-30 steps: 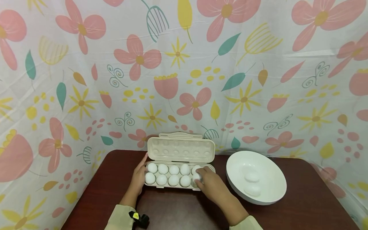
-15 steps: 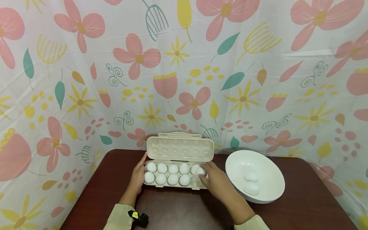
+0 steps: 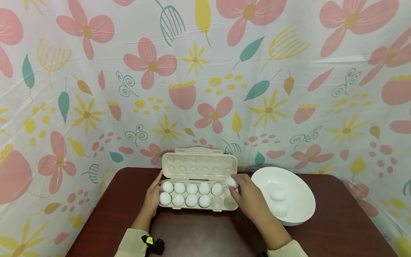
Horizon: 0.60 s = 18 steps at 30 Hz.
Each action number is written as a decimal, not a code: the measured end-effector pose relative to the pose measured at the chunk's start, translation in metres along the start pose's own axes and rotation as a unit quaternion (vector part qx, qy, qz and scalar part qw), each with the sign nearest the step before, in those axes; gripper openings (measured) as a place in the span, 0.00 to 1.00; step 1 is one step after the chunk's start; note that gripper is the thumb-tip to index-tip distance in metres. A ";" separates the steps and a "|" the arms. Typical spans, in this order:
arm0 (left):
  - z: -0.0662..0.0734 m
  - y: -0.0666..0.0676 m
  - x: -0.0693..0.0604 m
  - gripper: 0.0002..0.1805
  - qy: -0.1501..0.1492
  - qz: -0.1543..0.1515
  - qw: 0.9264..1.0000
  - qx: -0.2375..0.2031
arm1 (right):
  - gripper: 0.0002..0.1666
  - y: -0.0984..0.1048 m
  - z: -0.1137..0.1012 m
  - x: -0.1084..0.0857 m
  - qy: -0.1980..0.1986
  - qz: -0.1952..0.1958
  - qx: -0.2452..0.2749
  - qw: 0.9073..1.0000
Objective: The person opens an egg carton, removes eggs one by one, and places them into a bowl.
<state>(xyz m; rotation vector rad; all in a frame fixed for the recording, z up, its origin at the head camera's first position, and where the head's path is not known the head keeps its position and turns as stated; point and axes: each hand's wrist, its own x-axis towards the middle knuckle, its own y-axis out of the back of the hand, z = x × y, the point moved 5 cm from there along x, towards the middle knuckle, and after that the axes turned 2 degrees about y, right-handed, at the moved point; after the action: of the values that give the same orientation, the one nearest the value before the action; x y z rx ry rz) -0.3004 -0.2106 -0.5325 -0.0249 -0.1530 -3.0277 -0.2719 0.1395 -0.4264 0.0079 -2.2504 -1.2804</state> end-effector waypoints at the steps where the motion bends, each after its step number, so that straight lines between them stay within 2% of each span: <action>1: 0.000 0.000 0.000 0.36 0.000 0.000 1.000 0.000 | 0.23 0.002 0.001 0.000 0.000 0.006 0.002 1.000; 9: 0.001 -0.001 -0.001 0.37 -0.001 -0.002 1.000 -0.018 | 0.23 0.013 0.007 -0.002 0.026 0.081 -0.004 0.996; 18: 0.002 -0.001 -0.001 0.37 -0.005 -0.002 1.000 -0.011 | 0.24 0.025 0.017 -0.007 0.006 0.106 0.008 0.994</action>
<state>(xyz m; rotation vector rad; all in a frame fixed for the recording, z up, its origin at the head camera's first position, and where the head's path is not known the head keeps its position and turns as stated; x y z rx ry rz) -0.2998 -0.2091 -0.5311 -0.0410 -0.1217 -3.0333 -0.2673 0.1683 -0.4162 -0.2115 -2.1836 -1.1461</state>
